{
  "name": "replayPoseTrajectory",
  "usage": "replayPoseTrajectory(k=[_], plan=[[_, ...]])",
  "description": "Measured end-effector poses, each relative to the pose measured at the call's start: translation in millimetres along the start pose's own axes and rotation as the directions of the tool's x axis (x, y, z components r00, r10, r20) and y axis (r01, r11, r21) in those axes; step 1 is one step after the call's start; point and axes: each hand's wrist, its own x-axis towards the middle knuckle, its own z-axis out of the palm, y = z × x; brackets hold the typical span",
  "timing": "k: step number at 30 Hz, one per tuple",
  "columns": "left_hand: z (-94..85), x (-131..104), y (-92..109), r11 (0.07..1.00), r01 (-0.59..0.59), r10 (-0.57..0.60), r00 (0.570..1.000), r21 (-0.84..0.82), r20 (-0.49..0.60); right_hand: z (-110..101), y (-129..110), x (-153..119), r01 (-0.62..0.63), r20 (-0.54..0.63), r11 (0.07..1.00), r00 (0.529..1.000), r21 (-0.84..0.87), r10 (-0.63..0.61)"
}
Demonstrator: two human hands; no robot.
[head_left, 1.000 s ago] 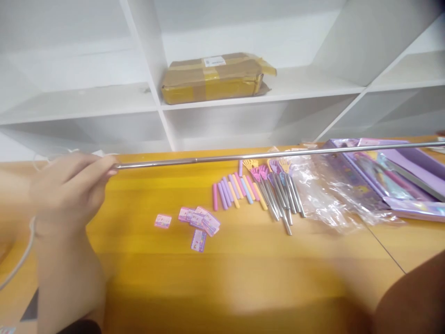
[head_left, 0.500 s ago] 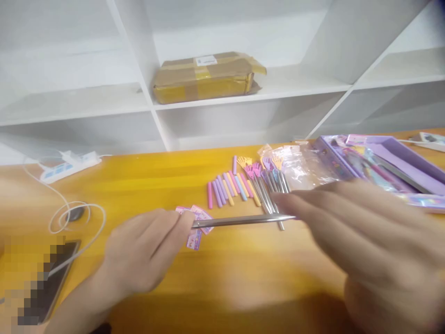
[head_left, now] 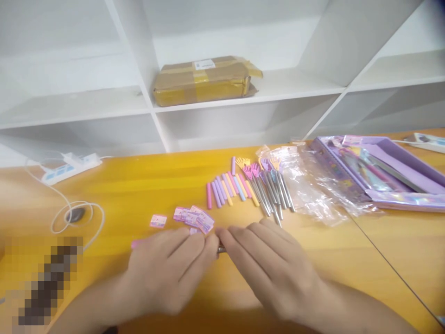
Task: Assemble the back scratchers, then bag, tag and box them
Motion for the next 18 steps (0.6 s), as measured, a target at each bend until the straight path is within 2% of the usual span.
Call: replayPoseTrajectory(k=[4,12,18], plan=[[7.1,3,-6,0.998,0.017,-0.015,1.0,0.056,-0.025,19,4,-1,-0.048,-0.02,0.996,0.999,0.07,0.05],[22.2,-3,-10,0.997,0.034,-0.035,0.999,0.066,0.017,22,14,-2,-0.108,0.098,0.986,0.99,0.126,0.096],[26.8,-4,-12,0.997,0.045,-0.048,0.998,0.068,0.047,26,15,-2,-0.12,0.136,0.987,0.985,0.109,0.105]])
